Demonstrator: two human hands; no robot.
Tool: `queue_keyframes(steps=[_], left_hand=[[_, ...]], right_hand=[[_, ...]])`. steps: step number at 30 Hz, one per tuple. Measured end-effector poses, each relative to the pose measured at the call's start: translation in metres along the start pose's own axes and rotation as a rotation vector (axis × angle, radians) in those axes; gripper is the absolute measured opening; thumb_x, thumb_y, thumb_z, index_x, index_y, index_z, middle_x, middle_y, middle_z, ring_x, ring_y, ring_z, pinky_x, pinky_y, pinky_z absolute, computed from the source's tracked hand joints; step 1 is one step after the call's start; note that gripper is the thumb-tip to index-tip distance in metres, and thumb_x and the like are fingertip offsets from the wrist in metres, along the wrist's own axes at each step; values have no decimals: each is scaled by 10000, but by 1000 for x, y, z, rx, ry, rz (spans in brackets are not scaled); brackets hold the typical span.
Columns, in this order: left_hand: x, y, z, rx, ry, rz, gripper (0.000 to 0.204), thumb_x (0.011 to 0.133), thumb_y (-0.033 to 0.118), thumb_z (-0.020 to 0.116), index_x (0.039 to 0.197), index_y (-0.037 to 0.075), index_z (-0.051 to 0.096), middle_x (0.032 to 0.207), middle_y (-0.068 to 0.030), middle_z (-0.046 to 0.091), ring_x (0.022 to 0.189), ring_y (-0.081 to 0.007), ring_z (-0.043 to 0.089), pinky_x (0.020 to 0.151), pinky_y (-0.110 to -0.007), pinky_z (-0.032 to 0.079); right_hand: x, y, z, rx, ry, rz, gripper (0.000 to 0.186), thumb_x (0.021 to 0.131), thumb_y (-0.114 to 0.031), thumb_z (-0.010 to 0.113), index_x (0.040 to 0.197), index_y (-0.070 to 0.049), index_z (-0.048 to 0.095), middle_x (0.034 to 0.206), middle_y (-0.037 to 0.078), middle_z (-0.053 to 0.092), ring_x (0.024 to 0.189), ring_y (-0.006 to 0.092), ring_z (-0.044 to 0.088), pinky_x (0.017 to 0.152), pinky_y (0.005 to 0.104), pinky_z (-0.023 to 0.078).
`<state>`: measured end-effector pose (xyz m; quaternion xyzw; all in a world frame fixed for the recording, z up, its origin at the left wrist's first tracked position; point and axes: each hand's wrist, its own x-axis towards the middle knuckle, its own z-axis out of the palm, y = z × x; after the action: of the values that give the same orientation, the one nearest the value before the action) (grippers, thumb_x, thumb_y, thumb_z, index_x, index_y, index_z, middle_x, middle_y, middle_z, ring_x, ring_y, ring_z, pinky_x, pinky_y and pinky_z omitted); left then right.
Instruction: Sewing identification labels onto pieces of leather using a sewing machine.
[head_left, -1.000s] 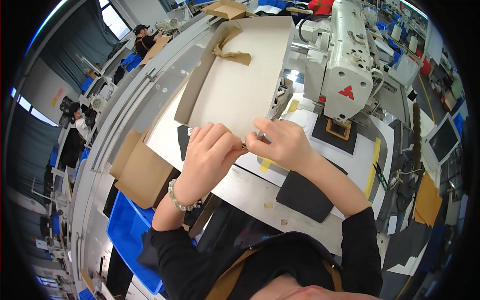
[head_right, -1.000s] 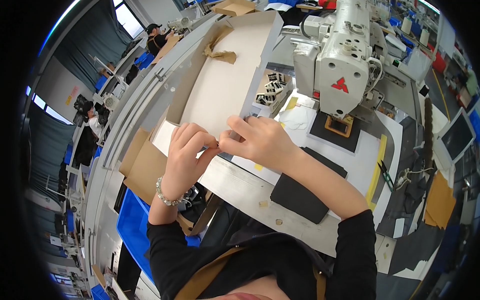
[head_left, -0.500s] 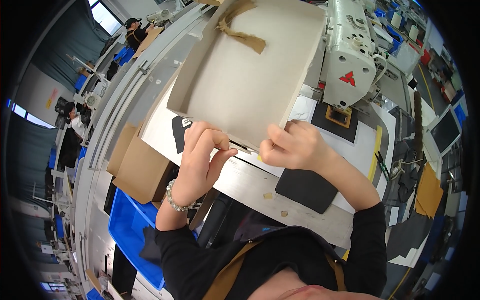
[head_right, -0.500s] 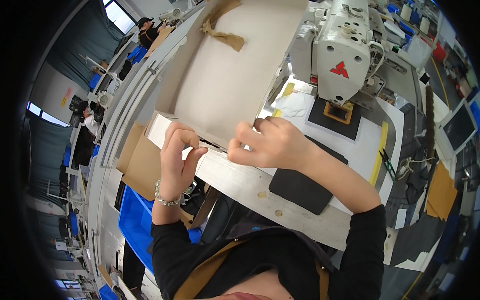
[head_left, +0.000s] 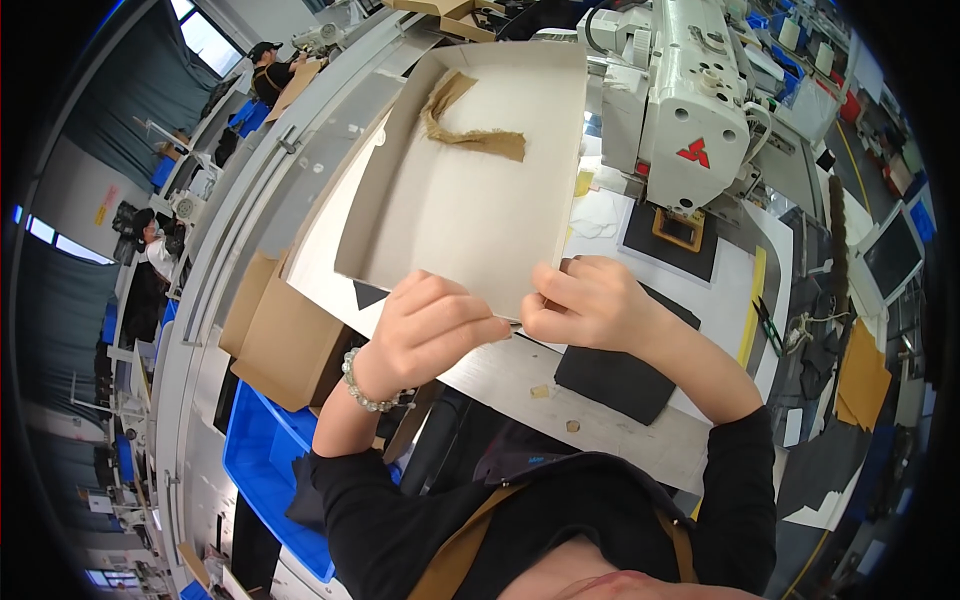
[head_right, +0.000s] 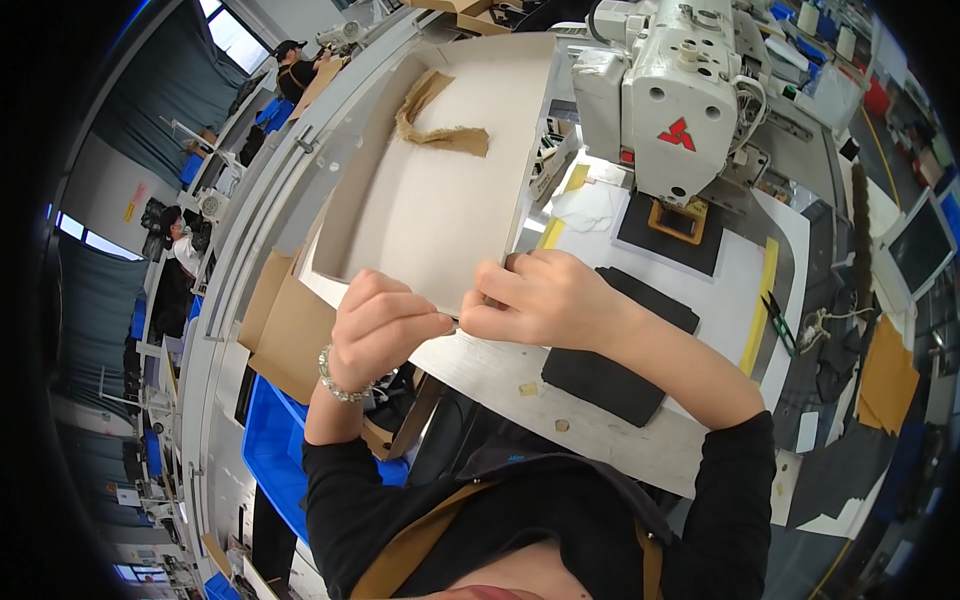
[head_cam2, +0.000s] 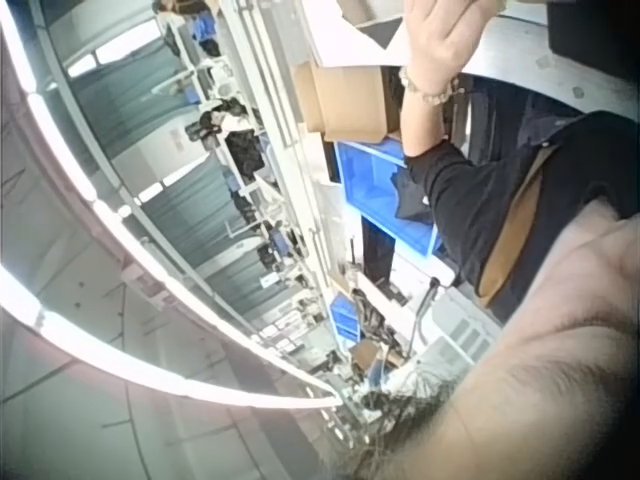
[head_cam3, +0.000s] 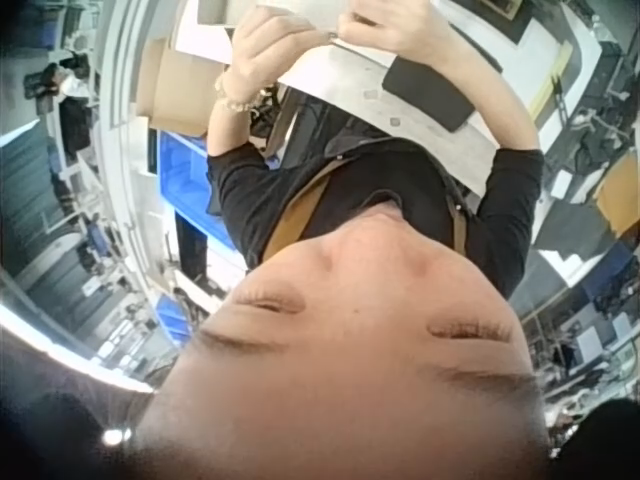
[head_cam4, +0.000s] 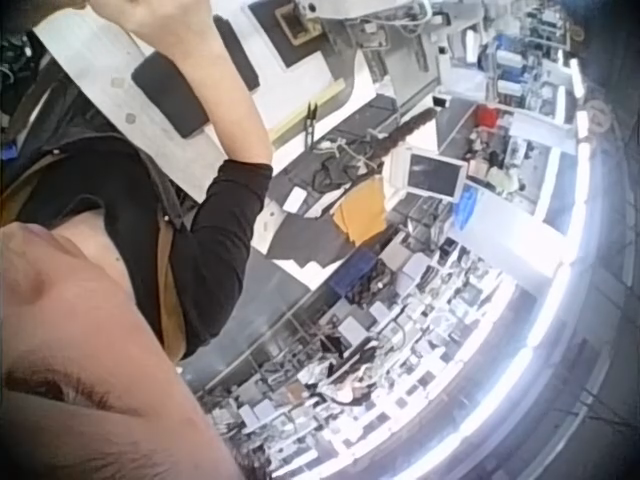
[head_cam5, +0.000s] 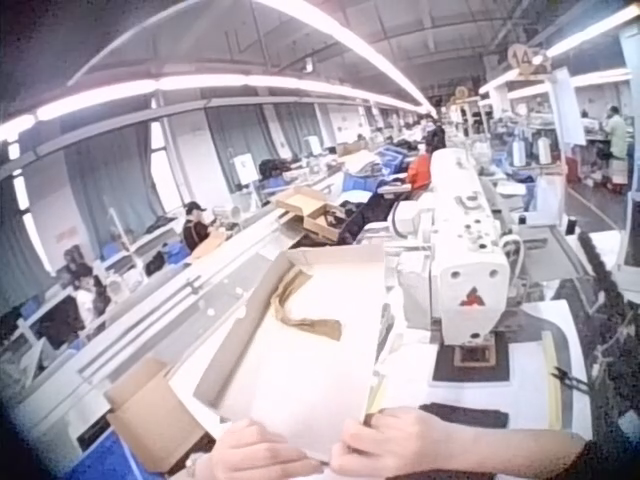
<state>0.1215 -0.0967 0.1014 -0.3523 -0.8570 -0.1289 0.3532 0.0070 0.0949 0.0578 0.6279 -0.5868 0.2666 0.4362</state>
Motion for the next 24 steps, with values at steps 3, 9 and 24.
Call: queue_keyframes(steps=[3, 9, 24], left_hand=[[-4, 9, 6, 55, 52, 146, 252, 620, 131, 718, 864, 68, 715, 837, 12, 613, 703, -130, 547, 581, -259, 380], [-18, 17, 10, 140, 62, 313, 235, 634, 100, 717, 865, 58, 712, 858, 8, 587, 725, -114, 535, 583, -250, 389], [-35, 10, -8, -478, 373, -564, 215, 756, -106, 725, 893, 27, 626, 784, -63, 656, 688, -132, 606, 618, -221, 453]], right_hand=[[-3, -5, 3, 90, -30, 32, 222, 607, -33, 643, 723, -151, 495, 732, 2, 434, 455, 96, 367, 398, 226, 321], [-5, -12, 10, 175, -28, 52, 199, 615, -42, 639, 697, -141, 487, 689, 0, 360, 455, 100, 374, 406, 228, 321], [-36, -43, 73, 206, -149, -69, 205, 728, -140, 652, 742, -151, 448, 690, 5, 397, 471, 100, 476, 421, 239, 398]])
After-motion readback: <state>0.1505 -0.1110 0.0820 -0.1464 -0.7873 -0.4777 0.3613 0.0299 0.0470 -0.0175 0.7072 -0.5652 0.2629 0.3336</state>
